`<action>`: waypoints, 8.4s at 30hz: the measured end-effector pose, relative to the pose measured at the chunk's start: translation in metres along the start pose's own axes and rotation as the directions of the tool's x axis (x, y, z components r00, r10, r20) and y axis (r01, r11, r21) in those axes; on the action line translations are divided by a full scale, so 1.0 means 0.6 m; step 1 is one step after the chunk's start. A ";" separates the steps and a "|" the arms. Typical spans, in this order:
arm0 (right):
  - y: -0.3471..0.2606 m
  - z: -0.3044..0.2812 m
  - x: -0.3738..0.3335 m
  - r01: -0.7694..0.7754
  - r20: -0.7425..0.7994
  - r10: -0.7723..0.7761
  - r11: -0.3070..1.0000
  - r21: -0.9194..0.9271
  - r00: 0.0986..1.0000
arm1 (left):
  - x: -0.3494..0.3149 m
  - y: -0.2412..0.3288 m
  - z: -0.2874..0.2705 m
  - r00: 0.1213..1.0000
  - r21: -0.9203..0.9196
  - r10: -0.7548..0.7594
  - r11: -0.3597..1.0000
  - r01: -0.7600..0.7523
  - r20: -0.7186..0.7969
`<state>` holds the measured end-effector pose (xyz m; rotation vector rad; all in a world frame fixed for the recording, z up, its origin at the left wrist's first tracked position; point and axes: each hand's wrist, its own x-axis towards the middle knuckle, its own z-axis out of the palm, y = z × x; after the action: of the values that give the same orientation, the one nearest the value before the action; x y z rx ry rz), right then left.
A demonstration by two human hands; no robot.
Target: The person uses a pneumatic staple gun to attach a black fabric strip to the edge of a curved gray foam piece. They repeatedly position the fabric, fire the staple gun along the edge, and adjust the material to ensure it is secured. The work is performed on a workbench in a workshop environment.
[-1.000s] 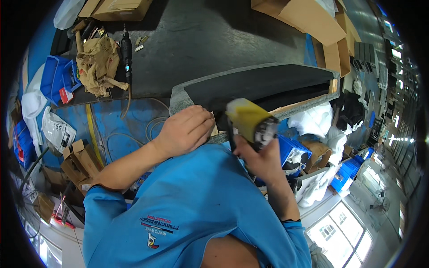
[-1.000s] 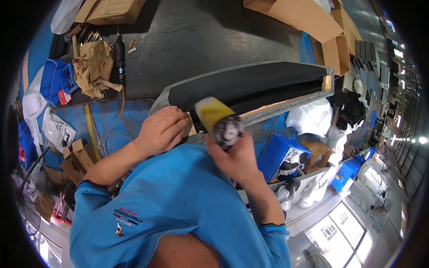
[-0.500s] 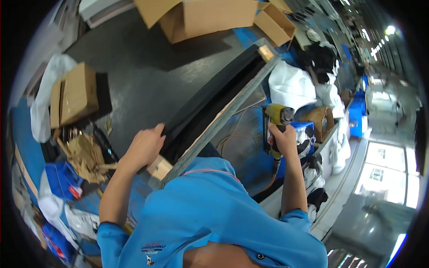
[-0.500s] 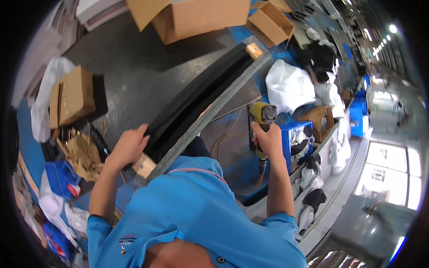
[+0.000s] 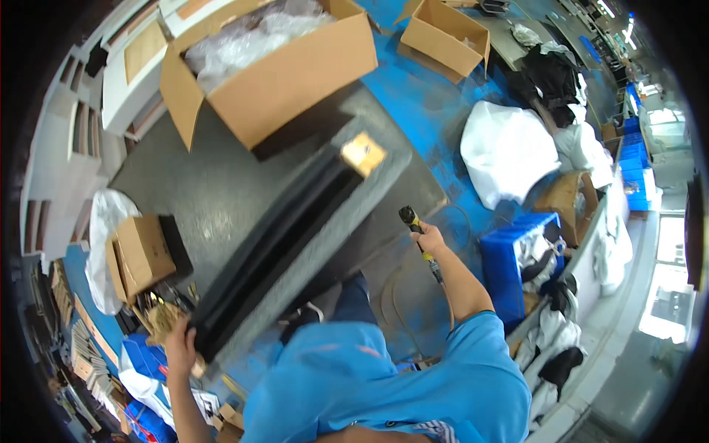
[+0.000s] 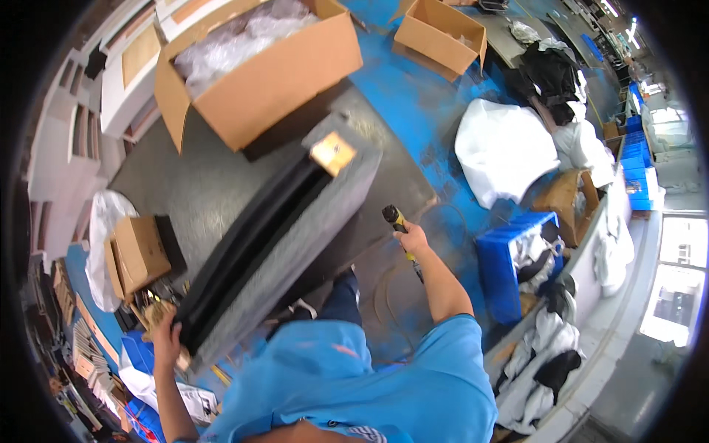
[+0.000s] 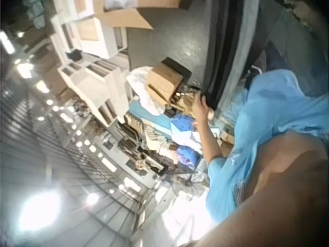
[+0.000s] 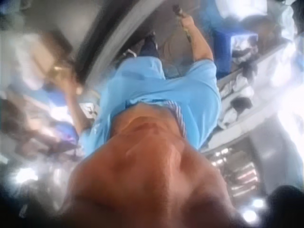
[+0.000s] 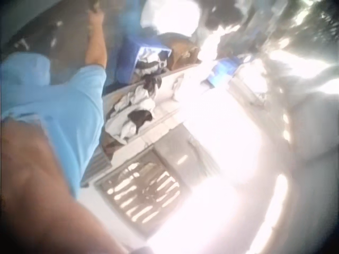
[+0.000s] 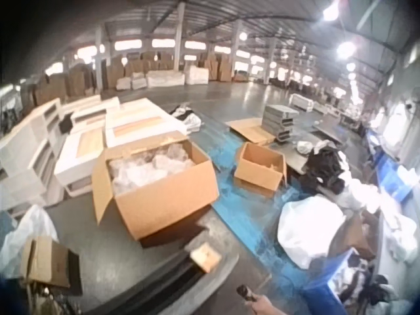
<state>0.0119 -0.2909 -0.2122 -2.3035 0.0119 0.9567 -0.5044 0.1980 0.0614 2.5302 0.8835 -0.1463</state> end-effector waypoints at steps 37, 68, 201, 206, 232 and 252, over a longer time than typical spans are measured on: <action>0.669 0.913 -1.195 0.131 0.125 0.860 -0.216 0.968 0.495 | 0.129 0.355 0.145 0.670 -0.065 0.614 0.755 -0.652 0.418; 1.148 1.033 -2.164 -0.535 -0.334 0.635 -0.150 0.831 -0.696 | -0.250 0.164 0.324 0.772 0.652 0.310 0.414 -0.635 0.555; -0.493 -0.425 -0.046 0.417 0.548 -0.246 0.884 -0.211 0.799 | 0.301 0.749 0.268 0.947 -0.087 0.300 0.947 -0.310 -0.113; -0.592 -0.389 -0.096 0.878 0.790 -0.505 0.471 -0.085 0.348 | 0.298 0.747 0.271 0.940 -0.122 0.302 0.939 -0.322 -0.155; -0.624 -0.367 -0.167 0.582 0.687 -0.214 0.729 -0.361 0.694 | 0.287 0.738 0.281 0.934 -0.123 0.271 0.944 -0.305 -0.233; -0.552 -0.263 -0.269 0.329 0.323 -0.268 0.932 -0.153 0.908 | 0.295 0.735 0.282 0.909 -0.163 0.340 0.909 -0.384 -0.243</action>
<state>0.0728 -0.1512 0.1585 -2.2273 -0.5783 1.1724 -0.0865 -0.0831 0.0363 2.4883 0.4526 0.3209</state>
